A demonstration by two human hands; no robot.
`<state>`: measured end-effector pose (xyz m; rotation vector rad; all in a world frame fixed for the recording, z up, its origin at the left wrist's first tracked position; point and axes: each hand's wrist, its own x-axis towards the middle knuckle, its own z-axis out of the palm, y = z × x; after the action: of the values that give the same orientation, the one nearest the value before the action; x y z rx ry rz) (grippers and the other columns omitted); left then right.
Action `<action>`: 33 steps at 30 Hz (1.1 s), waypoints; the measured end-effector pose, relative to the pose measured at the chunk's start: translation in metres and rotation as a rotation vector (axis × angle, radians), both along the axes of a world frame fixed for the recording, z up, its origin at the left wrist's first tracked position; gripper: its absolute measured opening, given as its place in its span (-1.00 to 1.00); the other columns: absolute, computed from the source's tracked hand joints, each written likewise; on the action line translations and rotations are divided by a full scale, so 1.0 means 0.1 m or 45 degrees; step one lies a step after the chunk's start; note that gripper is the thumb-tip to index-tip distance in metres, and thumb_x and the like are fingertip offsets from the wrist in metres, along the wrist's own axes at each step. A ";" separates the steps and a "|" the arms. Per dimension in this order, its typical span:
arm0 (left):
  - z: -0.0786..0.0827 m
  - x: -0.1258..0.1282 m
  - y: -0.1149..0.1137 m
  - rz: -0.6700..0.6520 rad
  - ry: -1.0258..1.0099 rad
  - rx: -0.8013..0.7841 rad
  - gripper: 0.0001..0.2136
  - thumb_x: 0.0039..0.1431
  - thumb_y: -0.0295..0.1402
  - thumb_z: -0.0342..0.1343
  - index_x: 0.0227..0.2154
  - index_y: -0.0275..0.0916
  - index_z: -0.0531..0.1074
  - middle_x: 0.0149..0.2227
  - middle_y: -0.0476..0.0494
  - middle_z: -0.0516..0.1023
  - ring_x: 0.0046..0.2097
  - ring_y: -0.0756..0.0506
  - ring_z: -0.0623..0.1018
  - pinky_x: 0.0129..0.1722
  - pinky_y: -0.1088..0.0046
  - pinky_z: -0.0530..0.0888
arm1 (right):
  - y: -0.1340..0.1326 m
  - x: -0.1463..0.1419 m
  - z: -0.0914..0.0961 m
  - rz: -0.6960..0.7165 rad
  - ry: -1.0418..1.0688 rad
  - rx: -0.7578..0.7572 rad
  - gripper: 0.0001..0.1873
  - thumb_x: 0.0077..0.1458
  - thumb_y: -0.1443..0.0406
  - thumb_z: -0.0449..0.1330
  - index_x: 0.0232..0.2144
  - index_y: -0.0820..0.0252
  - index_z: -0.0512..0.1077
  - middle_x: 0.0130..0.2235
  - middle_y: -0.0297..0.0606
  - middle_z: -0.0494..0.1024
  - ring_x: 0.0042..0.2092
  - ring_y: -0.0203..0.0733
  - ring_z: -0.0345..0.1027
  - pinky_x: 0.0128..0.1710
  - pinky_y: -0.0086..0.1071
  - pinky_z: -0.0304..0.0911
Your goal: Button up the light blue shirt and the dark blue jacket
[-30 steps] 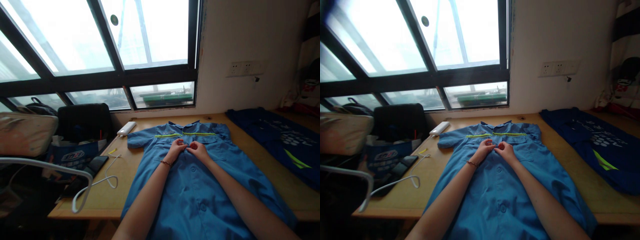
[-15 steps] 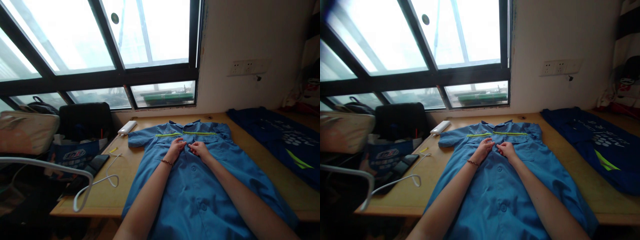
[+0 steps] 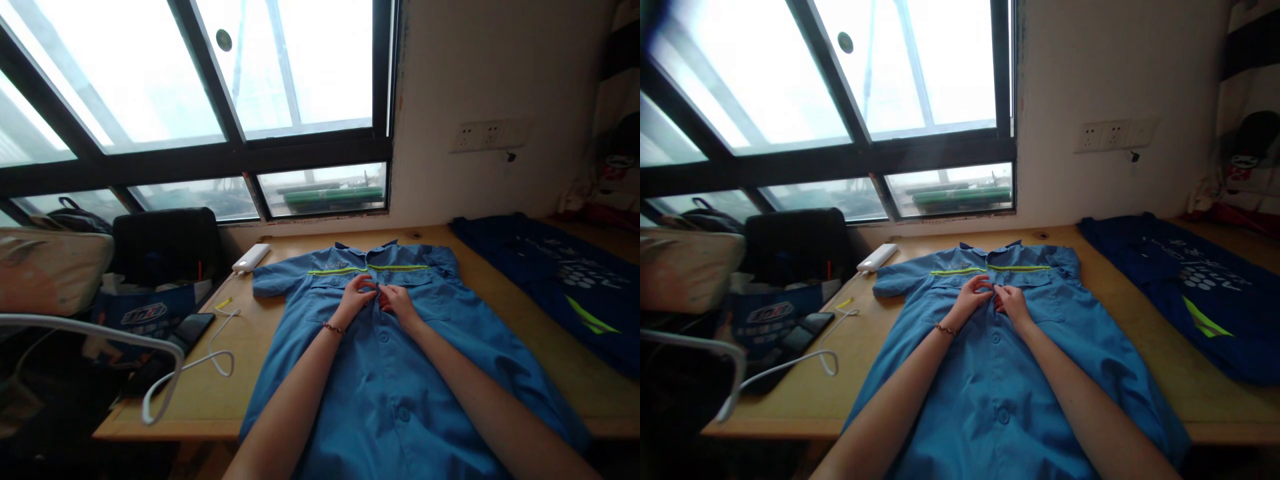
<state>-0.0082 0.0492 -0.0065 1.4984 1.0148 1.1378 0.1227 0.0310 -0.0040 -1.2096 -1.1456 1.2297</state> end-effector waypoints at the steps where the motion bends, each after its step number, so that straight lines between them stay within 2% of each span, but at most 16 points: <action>1: -0.02 0.02 0.00 0.067 0.092 0.068 -0.58 -0.16 -0.38 0.17 -0.16 -0.28 0.26 -0.29 -0.10 0.43 -0.55 0.12 0.33 -0.58 0.61 0.27 | 0.00 0.00 0.00 -0.017 -0.064 0.016 -0.71 -0.18 0.11 0.14 -0.63 0.25 0.30 -0.70 -0.40 0.31 -0.68 -0.35 0.19 -0.71 -0.50 0.15; 5: -0.06 0.06 -0.04 0.312 0.473 0.318 -0.74 -0.13 -0.40 0.14 -0.30 -0.28 0.32 -0.30 -0.09 0.40 -0.38 0.02 0.39 -0.38 0.51 0.33 | 0.03 0.00 -0.06 -0.105 -0.368 0.129 -0.69 -0.23 0.09 0.17 -0.65 0.25 0.29 -0.70 -0.41 0.29 -0.69 -0.36 0.14 -0.72 -0.50 0.08; 7: -0.05 0.07 -0.08 0.352 0.644 0.388 -0.82 -0.10 -0.36 0.12 -0.38 -0.27 0.34 -0.33 -0.09 0.38 -0.33 -0.02 0.38 -0.32 0.47 0.31 | 0.06 0.01 -0.11 -0.138 -0.459 0.181 -0.70 -0.20 0.11 0.13 -0.67 0.25 0.30 -0.70 -0.39 0.30 -0.67 -0.35 0.15 -0.70 -0.51 0.06; 10: -0.02 0.06 -0.14 0.355 0.790 0.443 -0.83 -0.06 -0.26 0.11 -0.45 -0.26 0.33 -0.37 -0.08 0.34 -0.35 -0.03 0.36 -0.33 0.46 0.29 | 0.10 0.02 -0.15 -0.154 -0.552 0.264 -0.71 -0.14 0.15 0.08 -0.69 0.26 0.32 -0.70 -0.37 0.29 -0.63 -0.35 0.14 -0.65 -0.52 0.02; 14: 0.02 0.04 -0.13 0.331 0.793 0.425 -0.77 -0.07 -0.18 0.10 -0.48 -0.25 0.30 -0.39 -0.08 0.31 -0.39 -0.03 0.33 -0.38 0.47 0.28 | 0.13 0.04 -0.16 -0.178 -0.585 0.309 -0.68 -0.13 0.17 0.04 -0.77 0.23 0.27 -0.74 -0.40 0.23 -0.62 -0.36 0.07 -0.62 -0.50 -0.04; 17: 0.03 0.05 -0.13 0.312 0.820 0.351 -0.73 -0.09 -0.15 0.11 -0.44 -0.27 0.30 -0.36 -0.12 0.31 -0.34 -0.07 0.34 -0.31 0.43 0.29 | 0.13 0.04 -0.15 -0.198 -0.569 0.289 -0.67 -0.15 0.17 0.04 -0.80 0.22 0.23 -0.75 -0.41 0.21 -0.62 -0.36 0.04 -0.61 -0.49 -0.06; 21: 0.02 0.09 -0.19 0.396 0.954 0.225 -0.64 -0.05 -0.09 0.05 -0.27 -0.26 0.32 -0.16 -0.28 0.30 -0.09 -0.24 0.28 -0.09 0.19 0.17 | 0.12 0.03 -0.14 -0.230 -0.485 0.264 -0.69 -0.18 0.17 0.06 -0.79 0.22 0.24 -0.74 -0.41 0.22 -0.61 -0.36 0.03 -0.60 -0.50 -0.06; 24: 0.01 0.10 -0.23 0.328 0.957 0.208 -0.67 0.01 -0.11 -0.01 -0.17 -0.13 0.33 -0.02 -0.25 0.24 0.02 -0.32 0.17 -0.04 0.04 0.05 | 0.13 0.03 -0.13 -0.259 -0.342 0.202 -0.72 -0.21 0.17 0.08 -0.78 0.22 0.26 -0.75 -0.42 0.22 -0.62 -0.36 0.03 -0.62 -0.50 -0.06; 27: 0.03 0.10 -0.22 0.268 0.929 0.252 -0.73 0.03 -0.15 0.00 -0.20 -0.06 0.38 -0.06 -0.17 0.30 -0.02 -0.28 0.23 -0.06 0.11 0.09 | 0.14 0.04 -0.14 -0.283 -0.237 0.158 -0.72 -0.21 0.15 0.07 -0.77 0.22 0.27 -0.75 -0.42 0.22 -0.63 -0.36 0.05 -0.64 -0.49 -0.05; 30: 0.06 0.10 -0.20 0.297 0.912 0.347 -0.80 0.00 -0.21 0.05 -0.32 -0.13 0.42 -0.22 -0.13 0.38 -0.14 -0.19 0.31 -0.13 0.25 0.18 | 0.14 0.05 -0.14 -0.294 -0.212 0.152 -0.70 -0.21 0.13 0.06 -0.76 0.22 0.27 -0.75 -0.41 0.23 -0.63 -0.34 0.08 -0.65 -0.48 -0.03; 33: 0.10 0.12 -0.21 0.316 0.855 0.458 -0.89 -0.02 -0.29 0.08 -0.44 -0.21 0.39 -0.33 -0.10 0.37 -0.22 -0.12 0.32 -0.19 0.36 0.22 | 0.16 0.07 -0.15 -0.332 -0.133 0.130 -0.71 -0.24 0.13 0.09 -0.77 0.21 0.26 -0.75 -0.40 0.25 -0.63 -0.33 0.12 -0.65 -0.48 -0.01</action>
<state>0.0039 0.0280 0.0034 2.1697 1.5378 1.0376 0.1292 0.0466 -0.0188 -1.3117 -1.0738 0.9116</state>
